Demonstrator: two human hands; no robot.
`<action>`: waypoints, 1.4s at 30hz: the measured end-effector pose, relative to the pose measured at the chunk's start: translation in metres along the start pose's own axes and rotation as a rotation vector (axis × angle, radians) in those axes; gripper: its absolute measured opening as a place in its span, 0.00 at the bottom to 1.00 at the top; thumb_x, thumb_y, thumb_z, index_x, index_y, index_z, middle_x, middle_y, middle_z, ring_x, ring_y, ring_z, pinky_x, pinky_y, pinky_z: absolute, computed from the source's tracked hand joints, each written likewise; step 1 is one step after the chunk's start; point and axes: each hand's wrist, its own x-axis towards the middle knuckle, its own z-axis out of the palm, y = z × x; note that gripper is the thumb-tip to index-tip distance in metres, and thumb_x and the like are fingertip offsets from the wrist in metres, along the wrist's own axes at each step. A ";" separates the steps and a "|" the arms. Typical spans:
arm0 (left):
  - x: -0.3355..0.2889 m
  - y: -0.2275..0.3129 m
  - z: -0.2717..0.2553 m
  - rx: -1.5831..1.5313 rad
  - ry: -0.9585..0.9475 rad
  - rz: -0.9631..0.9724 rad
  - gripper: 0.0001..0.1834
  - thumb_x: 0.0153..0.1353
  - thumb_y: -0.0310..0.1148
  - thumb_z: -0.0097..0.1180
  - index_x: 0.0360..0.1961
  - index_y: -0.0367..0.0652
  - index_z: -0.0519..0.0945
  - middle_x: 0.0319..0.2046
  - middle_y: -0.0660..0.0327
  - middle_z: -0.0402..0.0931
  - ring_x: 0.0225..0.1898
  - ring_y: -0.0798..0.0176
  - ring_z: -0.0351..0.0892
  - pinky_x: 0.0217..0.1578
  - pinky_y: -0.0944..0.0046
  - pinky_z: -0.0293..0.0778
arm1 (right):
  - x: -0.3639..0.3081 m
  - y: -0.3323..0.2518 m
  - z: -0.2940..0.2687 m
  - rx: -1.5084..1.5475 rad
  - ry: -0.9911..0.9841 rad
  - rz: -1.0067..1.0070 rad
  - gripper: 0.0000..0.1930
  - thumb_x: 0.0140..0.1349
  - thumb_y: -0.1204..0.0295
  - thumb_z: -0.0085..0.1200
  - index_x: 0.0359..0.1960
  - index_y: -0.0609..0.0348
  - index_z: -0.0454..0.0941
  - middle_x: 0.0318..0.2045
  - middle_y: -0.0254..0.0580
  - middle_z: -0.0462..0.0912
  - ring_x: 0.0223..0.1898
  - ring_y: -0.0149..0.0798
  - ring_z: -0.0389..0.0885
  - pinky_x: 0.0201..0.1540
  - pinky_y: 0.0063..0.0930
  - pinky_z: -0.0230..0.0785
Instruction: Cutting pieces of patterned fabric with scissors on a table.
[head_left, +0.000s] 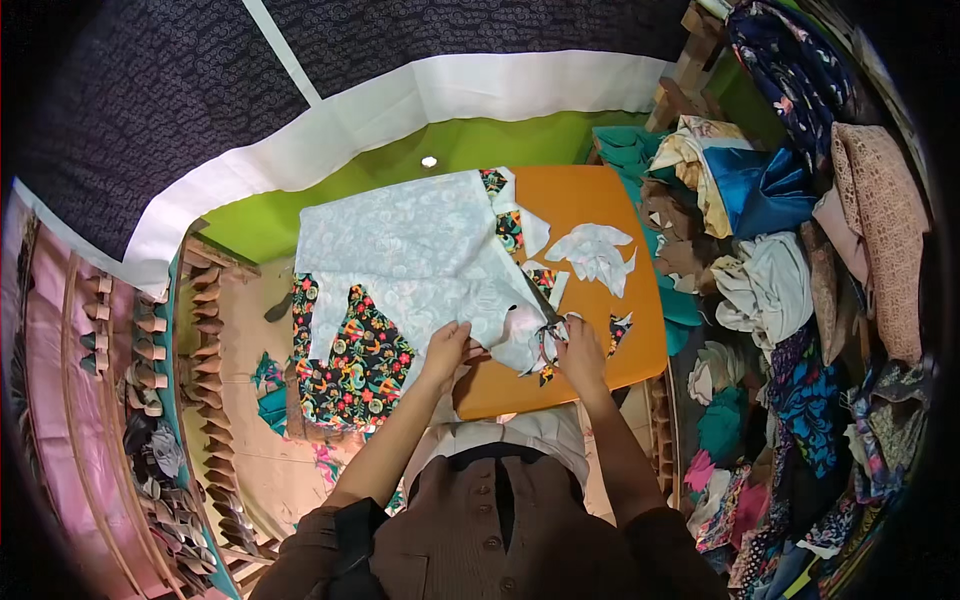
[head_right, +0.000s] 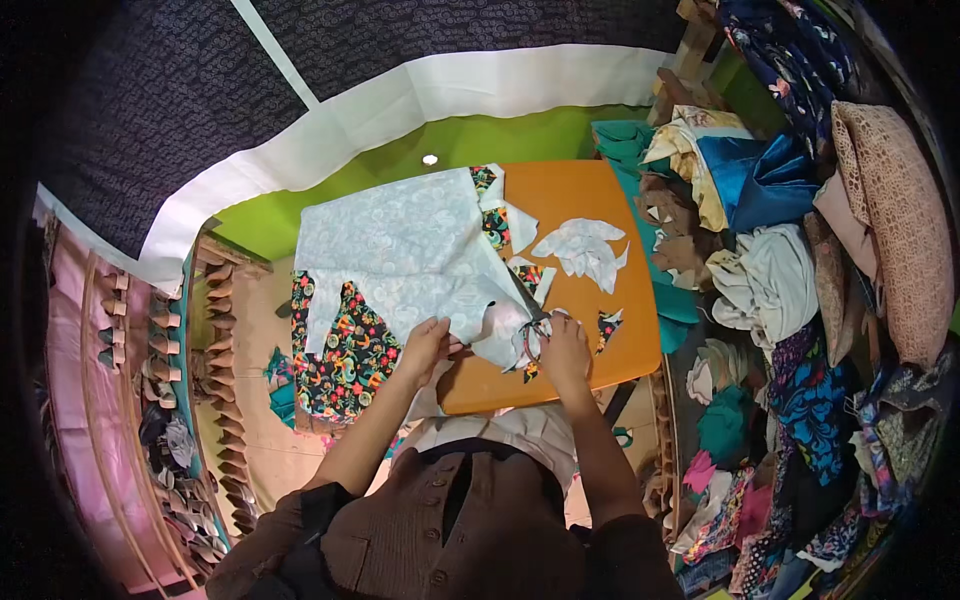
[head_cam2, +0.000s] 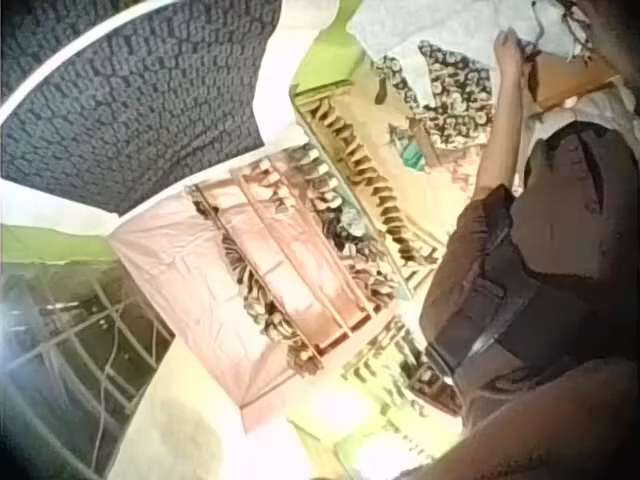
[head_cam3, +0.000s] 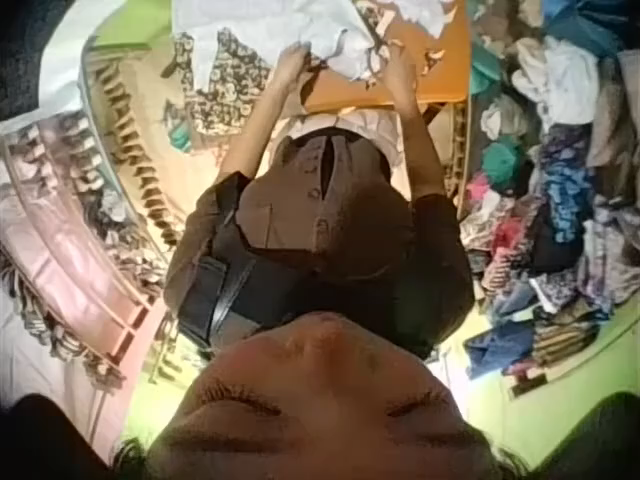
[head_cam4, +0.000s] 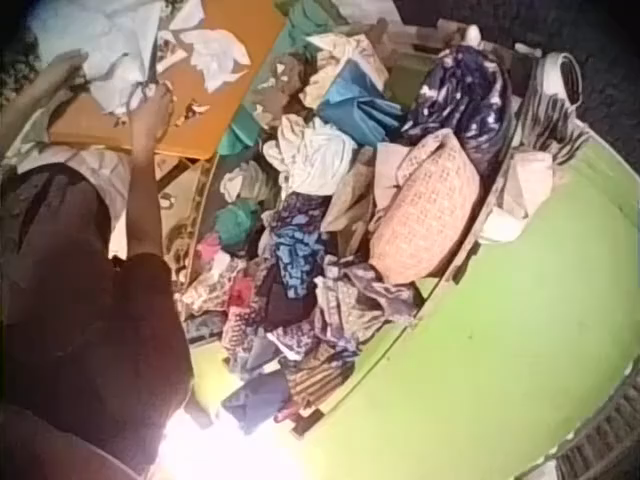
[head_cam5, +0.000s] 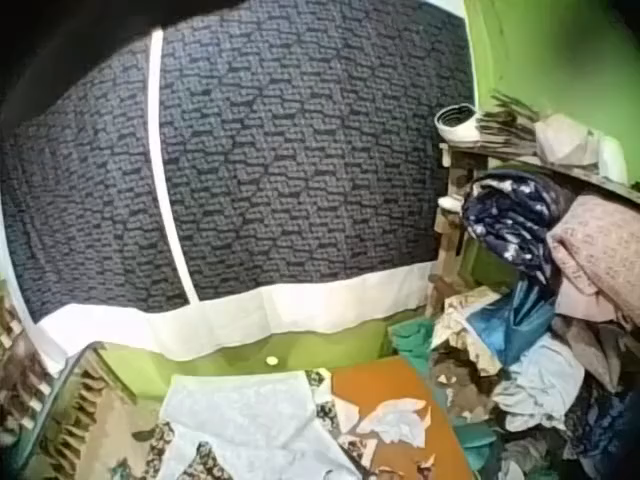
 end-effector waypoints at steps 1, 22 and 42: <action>-0.001 -0.001 0.000 -0.034 -0.015 -0.015 0.10 0.59 0.36 0.46 0.32 0.41 0.68 0.26 0.61 0.72 0.28 0.68 0.73 0.34 0.69 0.72 | -0.001 -0.006 -0.005 -0.108 0.065 -0.068 0.27 0.45 0.70 0.55 0.50 0.58 0.61 0.42 0.50 0.66 0.46 0.52 0.65 0.47 0.37 0.61; -0.007 -0.014 -0.042 0.187 0.467 0.314 0.25 0.51 0.24 0.44 0.53 0.37 0.58 0.39 0.52 0.67 0.35 0.58 0.71 0.36 0.62 0.68 | 0.009 0.012 -0.025 0.596 -0.020 0.043 0.16 0.52 0.76 0.52 0.41 0.64 0.61 0.26 0.40 0.73 0.29 0.26 0.72 0.31 0.21 0.65; -0.001 -0.028 0.011 1.668 -0.090 0.897 0.09 0.48 0.33 0.52 0.30 0.42 0.72 0.30 0.58 0.69 0.35 0.55 0.70 0.32 0.59 0.69 | 0.033 0.047 -0.034 -0.097 0.128 0.044 0.21 0.48 0.65 0.55 0.41 0.62 0.66 0.37 0.53 0.74 0.41 0.51 0.72 0.41 0.39 0.64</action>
